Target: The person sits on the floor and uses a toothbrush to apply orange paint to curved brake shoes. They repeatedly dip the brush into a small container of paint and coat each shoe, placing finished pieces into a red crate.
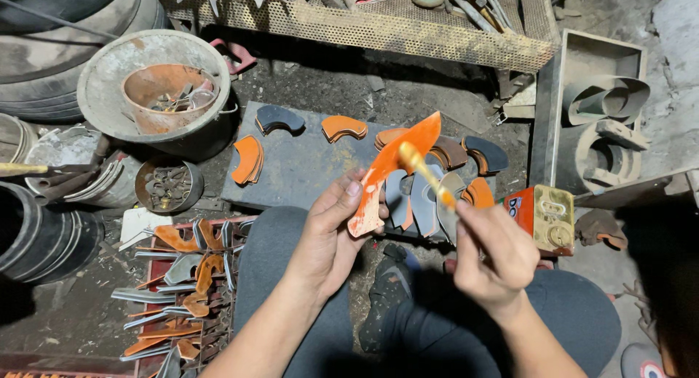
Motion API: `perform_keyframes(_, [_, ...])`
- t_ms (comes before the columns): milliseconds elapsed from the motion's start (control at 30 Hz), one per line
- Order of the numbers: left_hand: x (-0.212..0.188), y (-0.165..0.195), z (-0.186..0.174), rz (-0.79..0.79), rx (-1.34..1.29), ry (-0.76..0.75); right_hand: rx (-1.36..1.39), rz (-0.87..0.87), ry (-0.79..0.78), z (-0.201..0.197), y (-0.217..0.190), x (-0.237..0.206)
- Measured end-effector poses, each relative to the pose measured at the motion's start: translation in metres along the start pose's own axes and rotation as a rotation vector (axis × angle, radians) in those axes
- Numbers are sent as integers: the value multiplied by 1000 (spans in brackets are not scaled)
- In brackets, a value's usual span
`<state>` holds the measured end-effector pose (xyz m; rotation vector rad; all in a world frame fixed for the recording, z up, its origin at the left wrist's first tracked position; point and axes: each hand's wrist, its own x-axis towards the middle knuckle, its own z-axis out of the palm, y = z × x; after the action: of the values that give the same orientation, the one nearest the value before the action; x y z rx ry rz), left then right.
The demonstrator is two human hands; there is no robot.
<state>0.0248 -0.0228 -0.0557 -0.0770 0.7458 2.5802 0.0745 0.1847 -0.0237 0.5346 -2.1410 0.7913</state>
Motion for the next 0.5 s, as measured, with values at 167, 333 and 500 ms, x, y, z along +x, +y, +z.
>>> perform_keyframes(167, [0, 0, -1, -22, 2, 13, 5, -68, -97, 2, 0, 0])
perform_keyframes(333, [0, -1, -3, -21, 16, 13, -4, -4, -12, 1, 1, -2])
perform_keyframes(500, [0, -2, -3, -20, 7, -6, -16, -40, -89, 7, 5, -11])
